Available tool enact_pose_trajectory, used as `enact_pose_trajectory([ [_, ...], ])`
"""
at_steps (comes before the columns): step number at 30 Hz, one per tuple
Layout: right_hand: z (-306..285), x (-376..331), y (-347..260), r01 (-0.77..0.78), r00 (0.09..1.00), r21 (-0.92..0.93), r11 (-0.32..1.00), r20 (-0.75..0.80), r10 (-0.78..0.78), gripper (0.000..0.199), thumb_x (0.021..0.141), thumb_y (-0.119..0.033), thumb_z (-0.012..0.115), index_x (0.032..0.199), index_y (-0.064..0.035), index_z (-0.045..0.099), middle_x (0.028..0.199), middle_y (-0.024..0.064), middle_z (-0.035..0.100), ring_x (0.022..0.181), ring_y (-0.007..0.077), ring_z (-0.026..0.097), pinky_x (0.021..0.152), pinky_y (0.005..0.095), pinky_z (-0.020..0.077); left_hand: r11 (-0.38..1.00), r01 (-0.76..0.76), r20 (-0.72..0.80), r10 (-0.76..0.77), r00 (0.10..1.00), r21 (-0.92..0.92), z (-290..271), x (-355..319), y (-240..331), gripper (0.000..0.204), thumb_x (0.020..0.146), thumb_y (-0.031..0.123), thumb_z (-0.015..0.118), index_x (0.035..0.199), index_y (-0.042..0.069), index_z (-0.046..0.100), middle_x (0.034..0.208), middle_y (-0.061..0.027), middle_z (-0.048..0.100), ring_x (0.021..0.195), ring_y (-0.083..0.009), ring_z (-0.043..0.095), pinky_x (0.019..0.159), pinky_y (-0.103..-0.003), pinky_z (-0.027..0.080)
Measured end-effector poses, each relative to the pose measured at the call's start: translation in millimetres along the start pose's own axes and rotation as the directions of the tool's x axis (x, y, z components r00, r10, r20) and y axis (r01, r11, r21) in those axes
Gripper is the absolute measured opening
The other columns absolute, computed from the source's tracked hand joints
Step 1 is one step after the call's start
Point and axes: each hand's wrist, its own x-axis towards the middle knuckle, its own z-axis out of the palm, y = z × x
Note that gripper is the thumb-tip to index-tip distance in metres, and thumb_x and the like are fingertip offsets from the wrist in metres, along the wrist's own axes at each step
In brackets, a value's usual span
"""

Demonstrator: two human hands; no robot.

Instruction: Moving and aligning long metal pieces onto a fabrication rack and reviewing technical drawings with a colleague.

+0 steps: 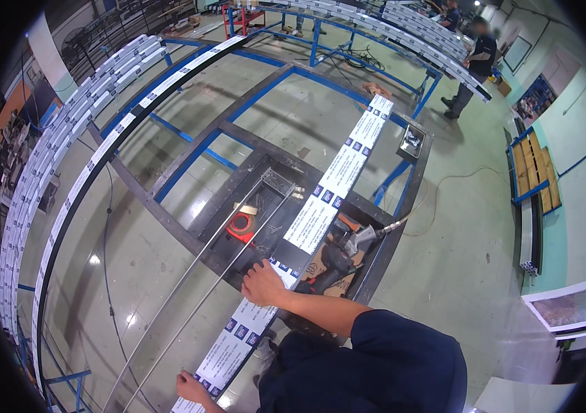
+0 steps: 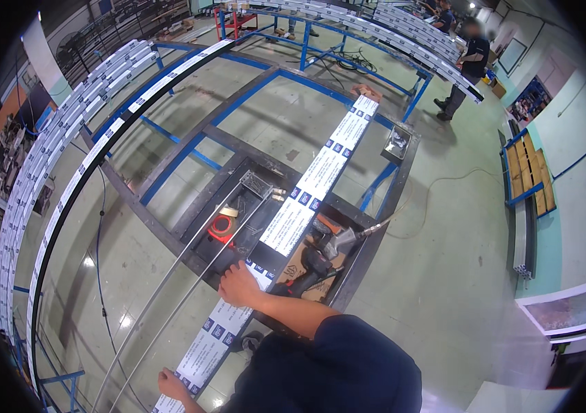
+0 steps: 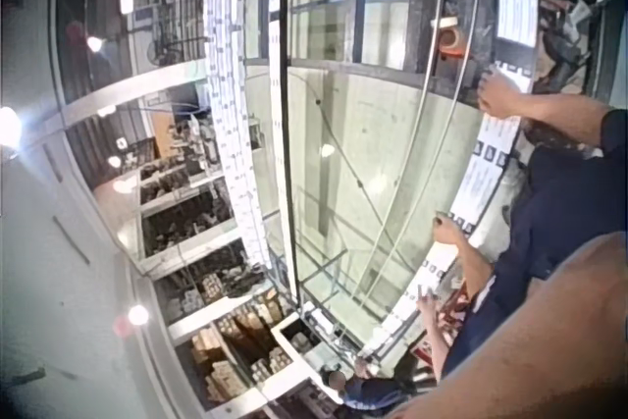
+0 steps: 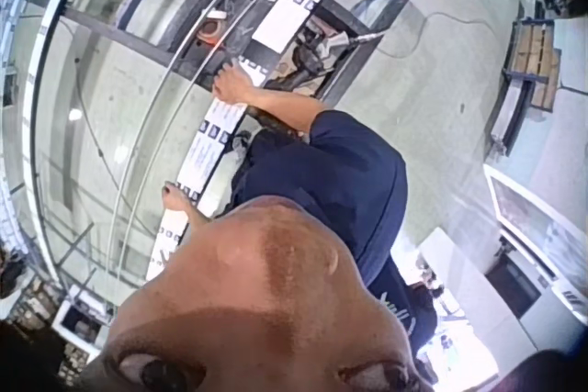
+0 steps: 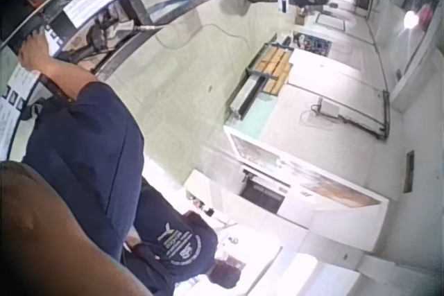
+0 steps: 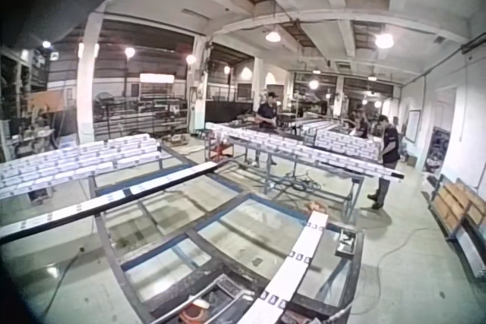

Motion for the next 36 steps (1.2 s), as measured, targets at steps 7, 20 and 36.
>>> enact_pose_trajectory([
  [7, 1.6, 2.4, -1.0, 0.001, 1.000, -0.001, 1.000, -0.013, -0.001, 0.034, 0.091, -0.033, 0.050, 0.079, -0.0084, 0.070, 0.082, 0.0066, 0.065, 0.091, 0.0235, 0.058, 0.090, 0.0440, 0.0376, 1.000, 0.005, -0.013, -0.005, 1.000, -0.009, -0.1, 0.2, 0.0, 0.043, 0.095, 0.031, 0.055, 0.072, -0.005, 0.060, 0.064, -0.0210, 0.062, 0.056, -0.0373, 0.057, 0.059, -0.049, 0.042],
  [20, 2.8, 4.9, -0.7, 0.015, 0.998, 0.000, 1.000, -0.068, -0.015, 0.031, 0.089, -0.031, 0.052, 0.076, -0.0081, 0.069, 0.078, 0.0073, 0.064, 0.087, 0.0239, 0.058, 0.086, 0.0435, 0.0377, 0.999, -0.029, -0.061, 0.027, 0.998, -0.038, 0.9, 0.6, 2.8, 0.042, 0.095, 0.029, 0.055, 0.072, -0.006, 0.059, 0.063, -0.0210, 0.060, 0.055, -0.0359, 0.054, 0.059, -0.050, 0.040],
  [36, 6.1, 3.5, -2.1, 0.016, 0.996, 0.010, 1.000, -0.087, -0.015, 0.031, 0.088, -0.031, 0.053, 0.073, -0.0074, 0.068, 0.076, 0.0078, 0.063, 0.085, 0.0244, 0.058, 0.084, 0.0430, 0.0377, 0.999, -0.038, -0.068, 0.037, 0.997, -0.023, 0.7, 0.0, 1.9, 0.040, 0.094, 0.029, 0.056, 0.074, -0.005, 0.062, 0.064, -0.0219, 0.062, 0.055, -0.0362, 0.056, 0.058, -0.049, 0.042],
])
